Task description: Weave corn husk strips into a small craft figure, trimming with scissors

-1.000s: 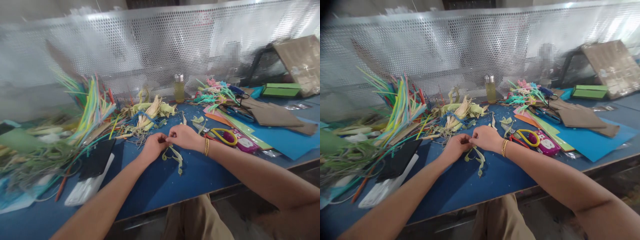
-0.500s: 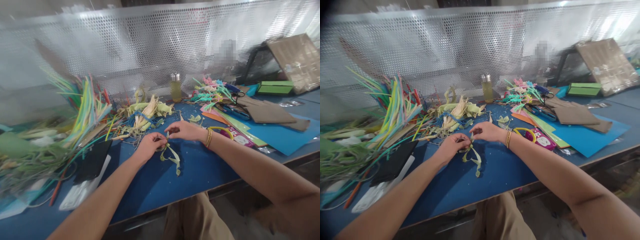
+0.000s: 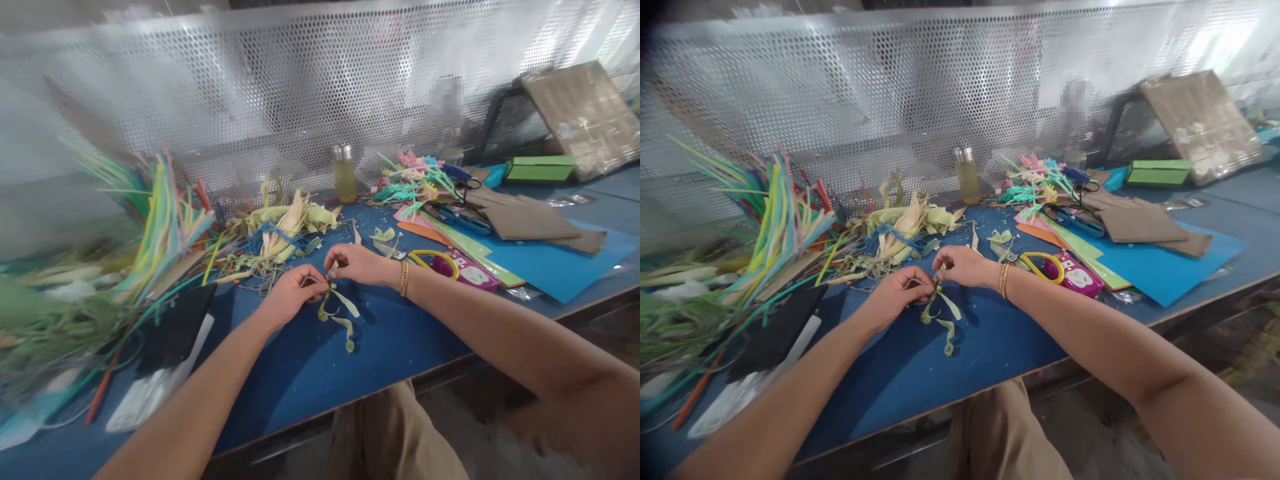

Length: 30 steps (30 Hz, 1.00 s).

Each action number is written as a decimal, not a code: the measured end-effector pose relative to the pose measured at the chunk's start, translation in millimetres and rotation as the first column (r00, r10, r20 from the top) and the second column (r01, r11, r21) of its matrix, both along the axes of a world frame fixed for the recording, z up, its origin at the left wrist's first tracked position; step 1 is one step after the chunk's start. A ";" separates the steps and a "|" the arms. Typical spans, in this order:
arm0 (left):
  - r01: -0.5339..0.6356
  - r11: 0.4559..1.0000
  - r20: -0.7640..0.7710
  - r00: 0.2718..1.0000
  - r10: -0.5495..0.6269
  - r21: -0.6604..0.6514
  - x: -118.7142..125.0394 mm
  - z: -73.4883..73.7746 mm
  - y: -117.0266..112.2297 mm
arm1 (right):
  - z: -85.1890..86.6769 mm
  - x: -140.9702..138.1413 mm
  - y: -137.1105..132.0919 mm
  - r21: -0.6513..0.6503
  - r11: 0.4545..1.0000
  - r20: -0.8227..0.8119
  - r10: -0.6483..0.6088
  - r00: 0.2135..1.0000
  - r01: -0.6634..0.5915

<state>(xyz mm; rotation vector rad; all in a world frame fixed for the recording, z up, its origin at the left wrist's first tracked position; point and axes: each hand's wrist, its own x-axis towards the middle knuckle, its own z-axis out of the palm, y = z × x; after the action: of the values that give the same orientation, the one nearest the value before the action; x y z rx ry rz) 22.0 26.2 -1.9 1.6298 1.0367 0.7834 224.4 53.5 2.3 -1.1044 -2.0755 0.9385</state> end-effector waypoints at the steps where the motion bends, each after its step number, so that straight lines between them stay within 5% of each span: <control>1: 0.000 1.000 -0.001 1.000 0.000 -0.007 -0.1 -0.3 0.2 | 1.0 0.3 -1.0 0.020 1.000 0.014 0.023 1.000 -0.024; 5: -0.016 0.999 0.028 0.999 0.017 -0.038 1.5 -1.0 0.1 | 8.0 1.5 -7.2 0.282 0.952 0.112 0.092 0.989 -0.121; 13: -0.103 0.992 0.003 0.995 0.103 -0.068 4.6 0.7 -3.3 | 16.2 -6.6 -26.3 0.593 0.803 0.318 -0.173 0.932 -0.053; 21: -0.159 0.952 0.162 0.965 0.206 -0.260 0.5 1.6 1.4 | 17.2 -14.2 -38.0 0.626 0.773 0.357 -0.169 0.919 -0.101; 30: -0.139 0.988 0.065 0.989 0.135 0.061 -0.7 3.6 1.1 | 8.7 -14.9 -34.0 0.530 0.848 0.287 -0.168 0.943 -0.010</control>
<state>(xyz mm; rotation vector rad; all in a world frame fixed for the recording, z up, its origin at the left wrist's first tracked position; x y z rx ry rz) 21.3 27.3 1.7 1.5920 1.0981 0.9619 209.5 19.5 11.0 -1.0774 -2.3235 0.1104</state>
